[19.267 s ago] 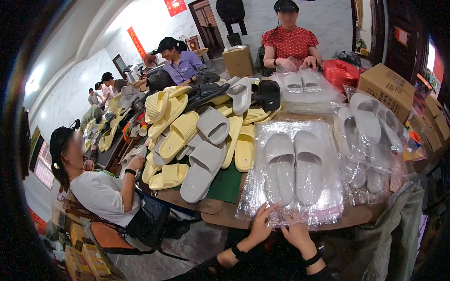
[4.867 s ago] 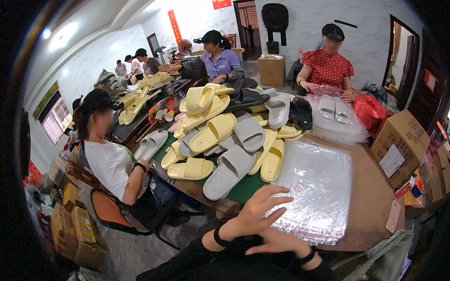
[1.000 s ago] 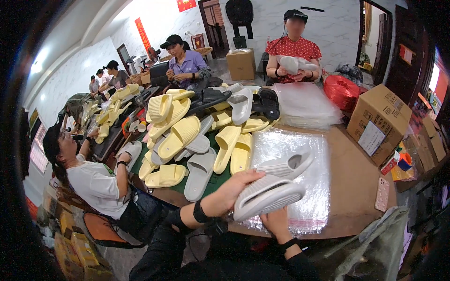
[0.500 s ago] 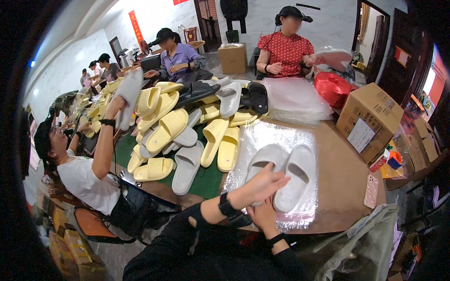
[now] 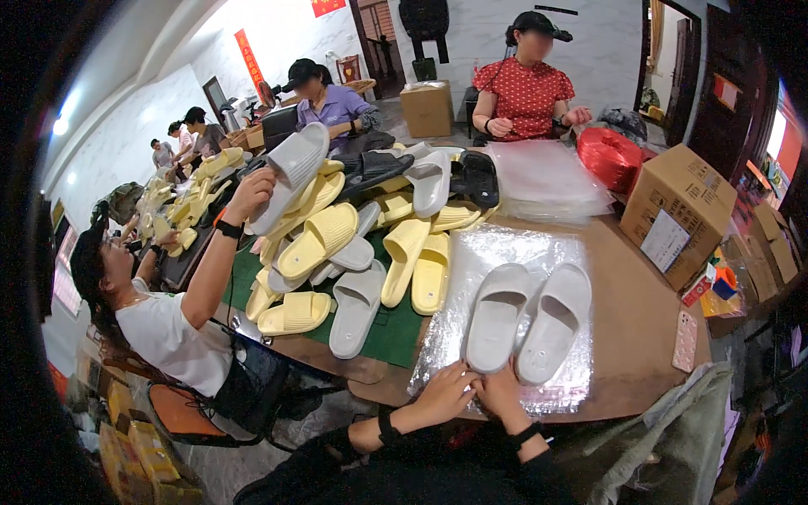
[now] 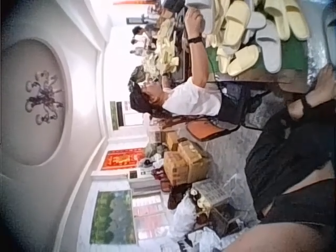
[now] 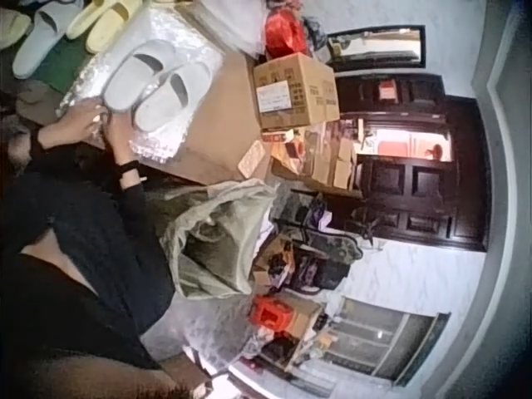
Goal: Inspecting pairs of sandals for quality, placing them into plastic bags, and preparing them for shipment.
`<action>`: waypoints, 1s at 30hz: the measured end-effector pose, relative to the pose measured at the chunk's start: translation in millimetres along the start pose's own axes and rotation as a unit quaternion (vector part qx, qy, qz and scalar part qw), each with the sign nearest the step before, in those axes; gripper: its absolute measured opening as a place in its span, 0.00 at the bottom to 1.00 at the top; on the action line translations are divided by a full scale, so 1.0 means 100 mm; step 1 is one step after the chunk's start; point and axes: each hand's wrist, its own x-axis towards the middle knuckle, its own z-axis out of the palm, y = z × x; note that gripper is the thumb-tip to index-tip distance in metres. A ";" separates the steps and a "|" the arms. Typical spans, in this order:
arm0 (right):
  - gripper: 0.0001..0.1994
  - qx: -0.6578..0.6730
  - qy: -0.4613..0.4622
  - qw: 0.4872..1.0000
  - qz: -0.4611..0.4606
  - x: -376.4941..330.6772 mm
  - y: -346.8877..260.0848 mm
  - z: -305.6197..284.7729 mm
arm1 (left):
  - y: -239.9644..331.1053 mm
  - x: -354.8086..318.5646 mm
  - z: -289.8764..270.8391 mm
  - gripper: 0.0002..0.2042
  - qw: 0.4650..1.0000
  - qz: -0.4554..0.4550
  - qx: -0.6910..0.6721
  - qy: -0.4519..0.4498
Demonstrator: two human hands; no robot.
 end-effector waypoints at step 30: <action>0.21 0.278 0.075 0.940 0.183 0.40 0.25 -1.21 | 0.05 -0.04 0.00 0.28 0.972 0.032 0.208 -0.101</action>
